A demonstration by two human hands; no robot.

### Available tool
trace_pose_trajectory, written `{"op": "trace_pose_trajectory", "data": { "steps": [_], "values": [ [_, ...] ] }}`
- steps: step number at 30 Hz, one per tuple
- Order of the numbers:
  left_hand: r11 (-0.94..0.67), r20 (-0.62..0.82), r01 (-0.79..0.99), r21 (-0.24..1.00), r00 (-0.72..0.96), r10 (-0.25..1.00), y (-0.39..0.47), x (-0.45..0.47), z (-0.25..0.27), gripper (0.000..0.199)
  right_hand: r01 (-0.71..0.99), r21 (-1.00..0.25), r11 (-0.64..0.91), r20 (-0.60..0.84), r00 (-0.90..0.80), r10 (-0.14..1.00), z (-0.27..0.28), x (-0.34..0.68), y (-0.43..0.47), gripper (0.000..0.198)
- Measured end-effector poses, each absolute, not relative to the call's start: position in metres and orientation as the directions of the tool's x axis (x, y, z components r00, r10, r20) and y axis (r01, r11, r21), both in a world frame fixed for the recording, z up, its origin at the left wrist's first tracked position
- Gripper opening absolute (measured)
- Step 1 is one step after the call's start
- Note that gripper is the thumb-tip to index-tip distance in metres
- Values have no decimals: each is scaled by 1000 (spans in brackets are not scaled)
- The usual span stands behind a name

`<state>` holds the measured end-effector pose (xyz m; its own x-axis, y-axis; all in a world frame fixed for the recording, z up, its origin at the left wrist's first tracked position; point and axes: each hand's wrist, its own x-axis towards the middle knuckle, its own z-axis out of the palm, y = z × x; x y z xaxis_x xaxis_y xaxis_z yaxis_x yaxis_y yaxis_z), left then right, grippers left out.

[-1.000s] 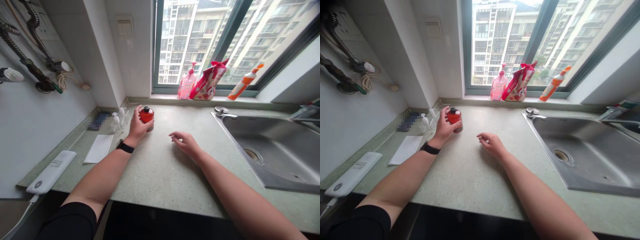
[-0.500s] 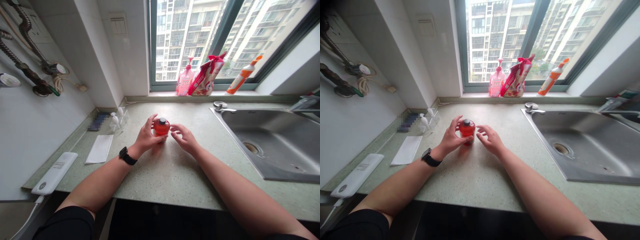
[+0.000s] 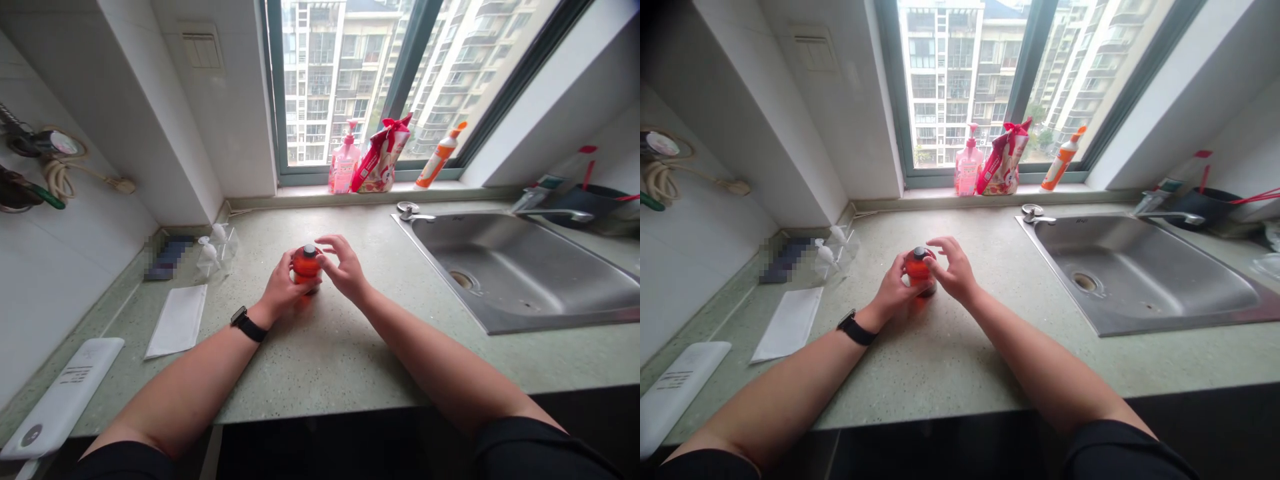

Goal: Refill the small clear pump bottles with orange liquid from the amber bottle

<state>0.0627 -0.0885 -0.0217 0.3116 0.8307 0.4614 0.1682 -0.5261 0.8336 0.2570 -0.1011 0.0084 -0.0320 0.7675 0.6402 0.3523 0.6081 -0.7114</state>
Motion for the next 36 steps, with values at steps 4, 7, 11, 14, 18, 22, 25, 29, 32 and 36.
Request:
{"op": "trace_pose_trajectory", "data": {
  "steps": [4, 7, 11, 14, 18, 22, 25, 29, 32, 36],
  "values": [
    [-492, 426, 157, 857, 321, 846, -90, 62, -20, 69, 397, -669, 628, 668, -49, 743, 23, 244, -92, 35],
    [-493, 428, 166, 854, 313, 848, -91, 62, -20, 69, 351, -737, 577, 613, -12, 790, 25, 240, -86, 38],
    [-519, 451, 202, 830, 304, 839, -92, 63, -20, 70, 249, -830, 498, 514, -1, 858, 22, 243, -85, 38],
    [-545, 472, 221, 809, 308, 826, -92, 64, -19, 70, 228, -850, 475, 487, -1, 873, 23, 246, -87, 40],
    [-551, 479, 224, 804, 306, 823, -93, 63, -18, 70, 203, -864, 461, 471, 0, 882, 23, 246, -87, 41],
    [-526, 454, 215, 823, 309, 836, -93, 63, -18, 68, 166, -865, 473, 477, -17, 879, 23, 247, -86, 36],
    [-518, 448, 201, 831, 311, 838, -92, 63, -19, 69, 151, -867, 475, 475, -42, 879, 24, 250, -87, 35],
    [-513, 444, 183, 839, 315, 839, -91, 63, -20, 69, 113, -878, 466, 455, -112, 884, 23, 252, -87, 35],
    [-513, 440, 181, 839, 327, 836, -91, 62, -20, 69, 85, -883, 461, 442, -177, 879, 23, 257, -82, 42],
    [-515, 441, 176, 839, 334, 833, -91, 62, -20, 70, 83, -871, 485, 463, -195, 865, 25, 272, -71, 61]
  ]
}}
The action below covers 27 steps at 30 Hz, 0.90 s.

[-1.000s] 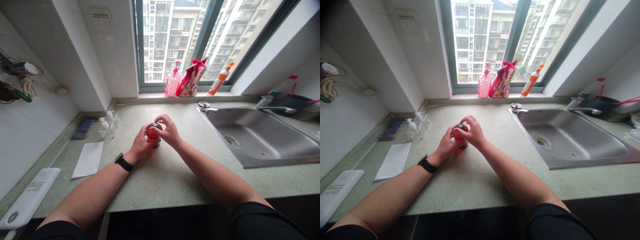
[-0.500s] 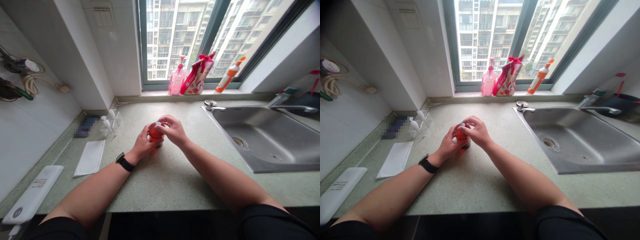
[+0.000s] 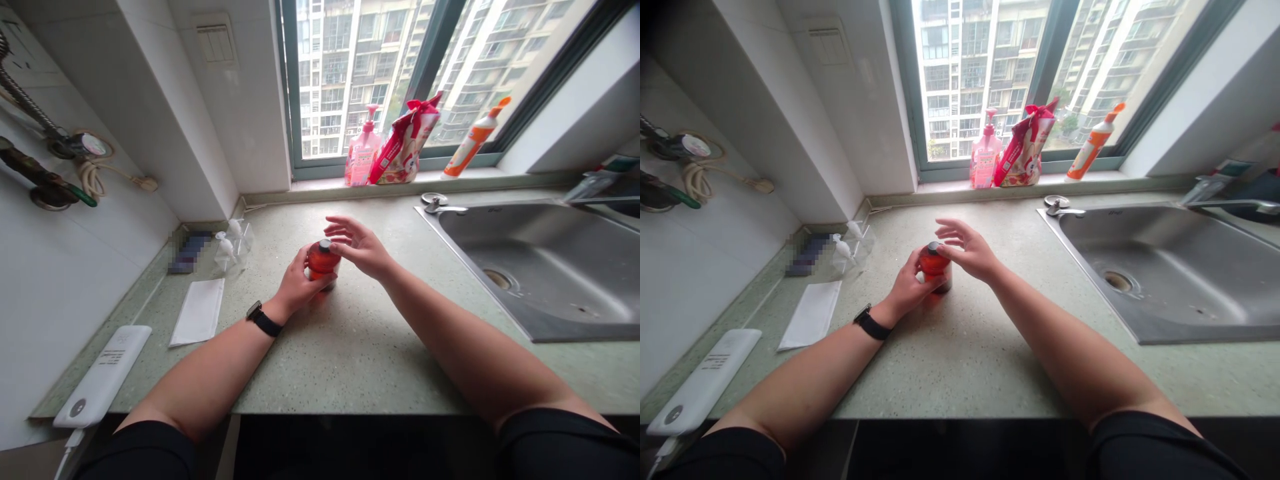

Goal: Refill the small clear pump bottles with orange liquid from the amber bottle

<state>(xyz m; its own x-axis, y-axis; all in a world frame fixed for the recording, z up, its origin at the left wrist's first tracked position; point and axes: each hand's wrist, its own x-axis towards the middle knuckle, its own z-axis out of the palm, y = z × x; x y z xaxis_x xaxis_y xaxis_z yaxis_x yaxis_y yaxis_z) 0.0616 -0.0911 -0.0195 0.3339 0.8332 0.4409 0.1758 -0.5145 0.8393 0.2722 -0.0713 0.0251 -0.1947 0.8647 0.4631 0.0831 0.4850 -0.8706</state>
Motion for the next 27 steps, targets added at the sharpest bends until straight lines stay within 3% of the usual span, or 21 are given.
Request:
{"op": "trace_pose_trajectory", "data": {
  "steps": [6, 14, 23, 27],
  "values": [
    [-526, 452, 163, 835, 340, 824, -91, 62, -19, 69, 188, -841, 507, 496, -104, 862, 34, 283, -70, 53],
    [-537, 459, 173, 826, 346, 818, -91, 62, -19, 67, 328, -711, 622, 570, -250, 783, 43, 252, -97, 45],
    [-539, 462, 184, 822, 336, 821, -89, 61, -24, 71, 305, -712, 633, 595, -216, 774, 50, 279, -82, 51],
    [-542, 467, 177, 822, 334, 818, -89, 62, -24, 72, 313, -717, 623, 610, -153, 778, 57, 289, -80, 44]
  ]
}}
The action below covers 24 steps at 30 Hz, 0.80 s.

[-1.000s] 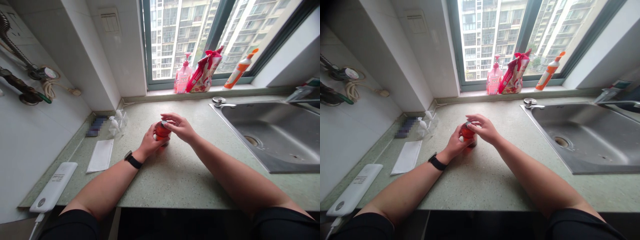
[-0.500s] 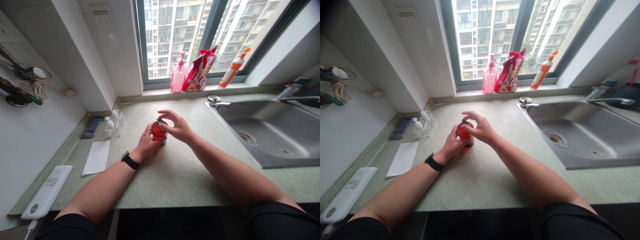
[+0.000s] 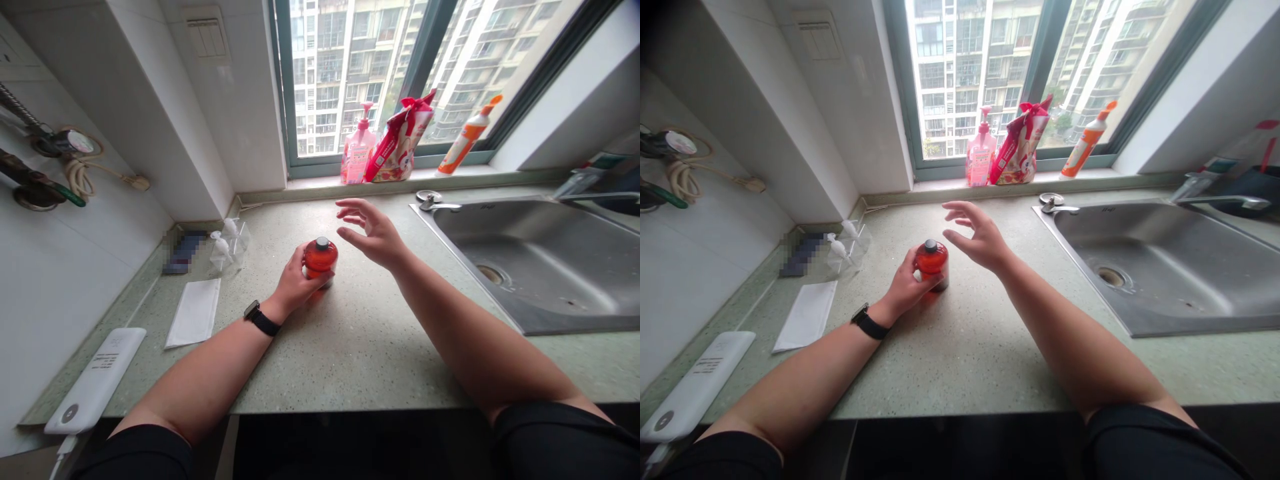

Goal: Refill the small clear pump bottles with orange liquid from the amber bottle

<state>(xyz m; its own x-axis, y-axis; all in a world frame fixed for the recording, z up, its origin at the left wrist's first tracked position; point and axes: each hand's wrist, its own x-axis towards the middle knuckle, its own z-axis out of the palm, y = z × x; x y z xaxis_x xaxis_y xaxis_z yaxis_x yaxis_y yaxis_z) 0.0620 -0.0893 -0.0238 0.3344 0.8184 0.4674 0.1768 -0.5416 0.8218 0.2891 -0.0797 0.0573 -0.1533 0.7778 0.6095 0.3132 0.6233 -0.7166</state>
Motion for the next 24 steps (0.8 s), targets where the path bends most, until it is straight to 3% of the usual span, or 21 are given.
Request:
{"op": "trace_pose_trajectory", "data": {
  "steps": [6, 11, 24],
  "values": [
    [-535, 460, 189, 823, 330, 824, -91, 63, -21, 69, 451, -615, 646, 598, -267, 756, 60, 270, -94, 43],
    [-538, 463, 168, 826, 343, 817, -92, 63, -20, 66, 413, -611, 676, 580, -347, 737, 59, 257, -103, 47],
    [-550, 478, 167, 818, 333, 813, -90, 63, -22, 70, 500, -541, 676, 644, -270, 716, 68, 282, -90, 42]
  ]
}}
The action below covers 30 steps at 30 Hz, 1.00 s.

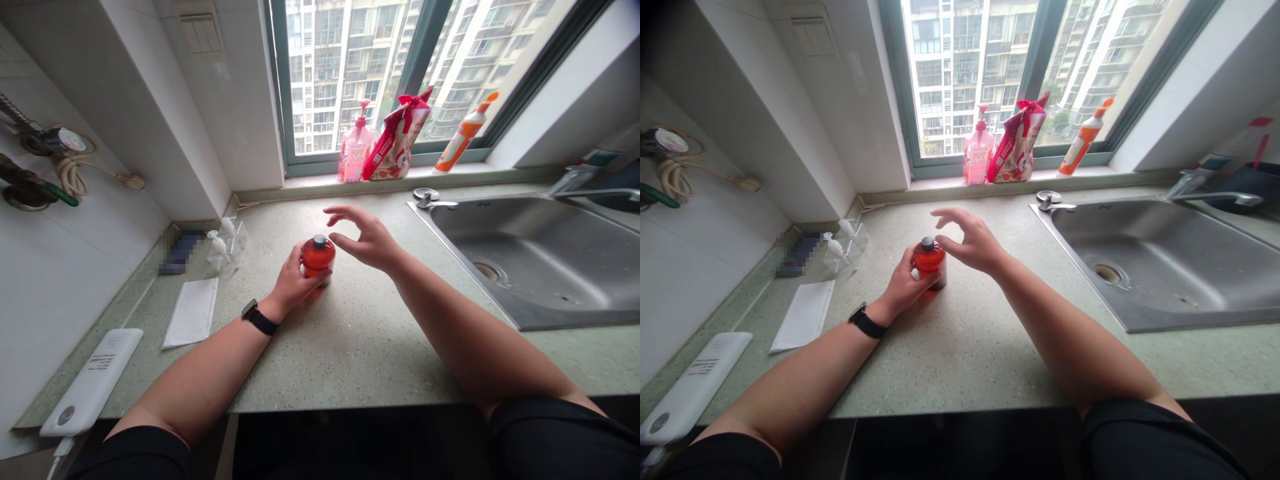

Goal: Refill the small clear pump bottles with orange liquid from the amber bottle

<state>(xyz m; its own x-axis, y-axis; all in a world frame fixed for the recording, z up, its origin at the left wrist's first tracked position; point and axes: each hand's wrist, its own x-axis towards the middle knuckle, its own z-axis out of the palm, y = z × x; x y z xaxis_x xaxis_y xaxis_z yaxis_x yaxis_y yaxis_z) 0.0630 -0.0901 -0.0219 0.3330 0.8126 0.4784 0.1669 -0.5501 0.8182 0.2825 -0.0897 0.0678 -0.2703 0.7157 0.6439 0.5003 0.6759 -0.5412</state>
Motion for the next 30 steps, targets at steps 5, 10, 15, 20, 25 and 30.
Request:
{"op": "trace_pose_trajectory", "data": {
  "steps": [5, 10, 15, 20, 25, 30],
  "values": [
    [-537, 464, 172, 826, 336, 820, -92, 63, -20, 67, 477, -557, 680, 604, -329, 726, 65, 269, -98, 43],
    [-544, 473, 151, 826, 341, 812, -91, 64, -20, 63, 446, -578, 683, 596, -341, 727, 58, 259, -99, 47],
    [-534, 465, 178, 826, 320, 826, -91, 63, -22, 69, 535, -555, 637, 643, -211, 737, 58, 264, -94, 45],
    [-531, 457, 177, 829, 332, 825, -91, 63, -22, 68, 513, -565, 647, 604, -277, 747, 63, 267, -98, 43],
    [-536, 464, 164, 828, 335, 820, -91, 63, -21, 65, 488, -555, 674, 596, -333, 731, 61, 261, -101, 46],
    [-533, 461, 172, 829, 330, 824, -90, 64, -22, 67, 500, -543, 675, 613, -314, 725, 58, 258, -99, 35]
  ]
}}
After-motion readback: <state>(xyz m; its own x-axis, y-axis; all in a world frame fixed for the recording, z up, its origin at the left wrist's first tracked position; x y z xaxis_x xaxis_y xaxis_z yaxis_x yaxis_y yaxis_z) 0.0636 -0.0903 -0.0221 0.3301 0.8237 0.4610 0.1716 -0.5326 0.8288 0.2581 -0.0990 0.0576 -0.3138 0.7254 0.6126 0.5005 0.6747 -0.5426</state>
